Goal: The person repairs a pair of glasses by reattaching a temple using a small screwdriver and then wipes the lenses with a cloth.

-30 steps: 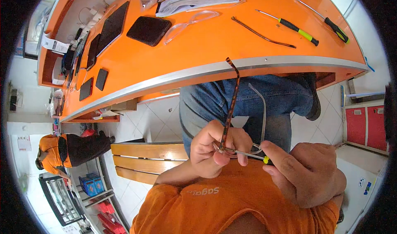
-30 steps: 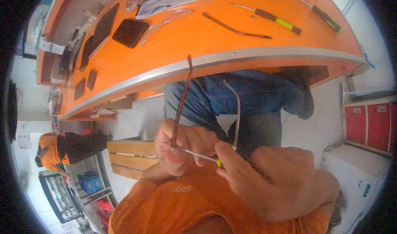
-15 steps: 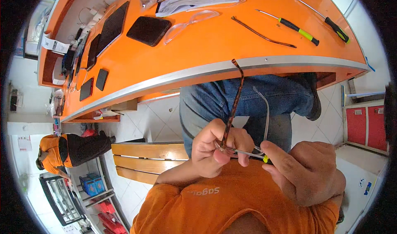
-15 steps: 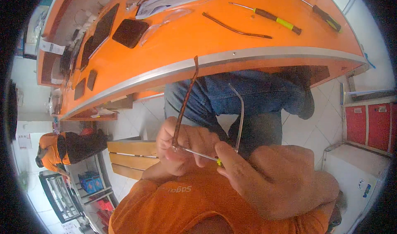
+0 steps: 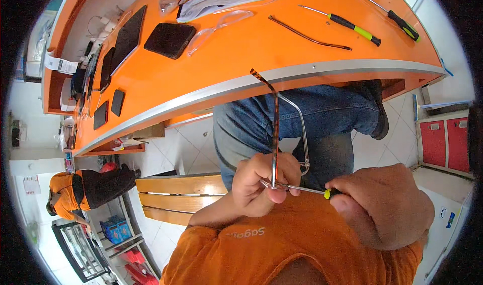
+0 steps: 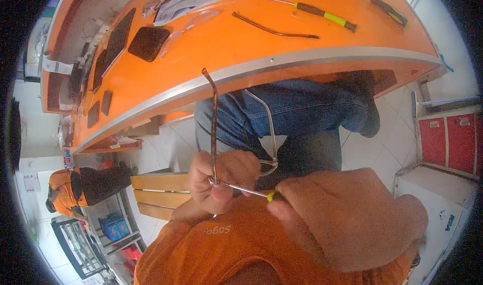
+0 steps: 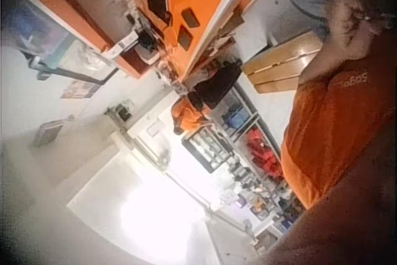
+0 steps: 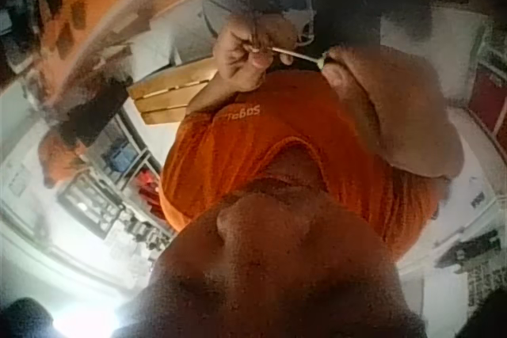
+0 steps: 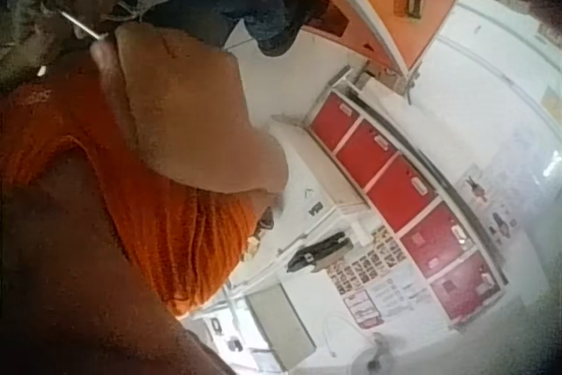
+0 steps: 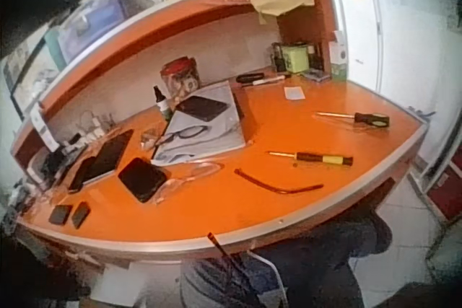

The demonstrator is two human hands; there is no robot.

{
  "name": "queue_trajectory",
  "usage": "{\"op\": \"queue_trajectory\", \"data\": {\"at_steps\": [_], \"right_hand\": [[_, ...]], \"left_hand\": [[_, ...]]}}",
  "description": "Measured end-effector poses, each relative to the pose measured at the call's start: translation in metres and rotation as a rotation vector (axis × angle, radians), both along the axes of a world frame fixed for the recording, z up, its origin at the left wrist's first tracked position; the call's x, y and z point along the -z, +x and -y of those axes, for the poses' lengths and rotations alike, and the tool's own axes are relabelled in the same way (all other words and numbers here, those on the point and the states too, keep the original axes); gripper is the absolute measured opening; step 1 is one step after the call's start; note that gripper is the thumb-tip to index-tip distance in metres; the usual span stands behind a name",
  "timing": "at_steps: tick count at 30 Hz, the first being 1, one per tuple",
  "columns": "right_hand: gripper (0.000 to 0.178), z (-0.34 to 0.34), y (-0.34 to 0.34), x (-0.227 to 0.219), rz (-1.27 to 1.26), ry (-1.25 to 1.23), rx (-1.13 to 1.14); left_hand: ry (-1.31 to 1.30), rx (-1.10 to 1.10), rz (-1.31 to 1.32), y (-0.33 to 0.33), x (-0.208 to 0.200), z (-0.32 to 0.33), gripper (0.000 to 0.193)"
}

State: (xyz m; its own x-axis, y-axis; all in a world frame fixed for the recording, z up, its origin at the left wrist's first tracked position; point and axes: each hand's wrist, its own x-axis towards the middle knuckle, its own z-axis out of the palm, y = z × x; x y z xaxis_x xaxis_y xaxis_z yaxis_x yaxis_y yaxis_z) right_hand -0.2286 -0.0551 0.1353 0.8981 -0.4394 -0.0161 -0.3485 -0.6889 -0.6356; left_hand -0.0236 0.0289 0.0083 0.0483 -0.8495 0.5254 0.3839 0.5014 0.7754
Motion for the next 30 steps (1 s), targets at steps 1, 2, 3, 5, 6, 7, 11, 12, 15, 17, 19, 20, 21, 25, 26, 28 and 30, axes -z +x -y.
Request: {"op": "queue_trajectory", "data": {"at_steps": [1,2,3,5,6,7,11,12,15,17,19,20,21,25,26,28,30], "right_hand": [[0.018,0.005,-0.001,-0.003,-0.06,0.086,-0.062],[0.017,0.003,-0.002,-0.003,-0.022,0.04,-0.029],[0.017,0.0,-0.002,0.003,0.023,-0.001,-0.014],[0.018,-0.002,-0.001,0.013,0.084,-0.07,-0.008],[0.018,-0.003,-0.002,0.014,0.093,-0.102,-0.006],[0.018,-0.004,-0.003,0.015,0.102,-0.133,-0.004],[0.021,-0.001,-0.004,0.016,0.154,-0.106,-0.046],[0.023,-0.001,-0.004,0.016,0.163,-0.118,-0.054],[0.03,0.004,-0.004,0.012,0.162,-0.168,-0.115],[0.034,0.005,-0.004,0.014,0.185,-0.231,-0.152],[0.036,0.004,-0.005,0.021,0.225,-0.311,-0.166],[0.036,0.004,-0.005,0.023,0.239,-0.344,-0.175],[0.036,0.005,-0.006,0.024,0.243,-0.362,-0.193],[0.033,0.009,-0.003,0.022,0.278,-0.422,-0.226],[0.032,0.01,-0.002,0.022,0.288,-0.436,-0.23],[0.032,0.011,-0.001,0.021,0.286,-0.488,-0.228],[0.037,0.01,-0.002,0.017,0.252,-0.572,-0.21]], "left_hand": [[-0.008,0.012,-0.003,-0.001,0.0,0.002,0.023],[-0.016,0.024,-0.006,-0.001,0.0,0.003,0.023],[0.001,0.014,-0.01,-0.001,0.001,0.001,0.023],[0.033,-0.007,-0.019,-0.002,0.002,-0.004,0.022],[0.034,0.003,-0.005,-0.002,0.002,-0.003,0.022],[0.035,0.013,0.009,0.0,0.003,-0.002,0.022],[0.053,0.036,-0.016,-0.002,-0.002,-0.002,0.022],[0.056,0.041,-0.006,-0.001,-0.001,-0.003,0.022],[0.059,0.041,0.011,0.0,0.001,-0.004,0.024],[0.052,0.021,0.007,-0.002,0.001,-0.002,0.025],[0.077,0.024,0.025,-0.001,0.001,-0.003,0.027],[0.089,0.025,0.035,-0.001,0.001,-0.003,0.027],[0.091,0.021,0.028,-0.001,0.001,-0.003,0.028],[0.111,0.019,0.009,-0.002,0.002,-0.006,0.03],[0.12,0.022,0.006,-0.002,0.002,-0.007,0.03],[0.12,0.023,0.016,-0.001,0.003,-0.007,0.03],[0.125,0.025,0.023,-0.002,0.003,-0.007,0.031]]}}
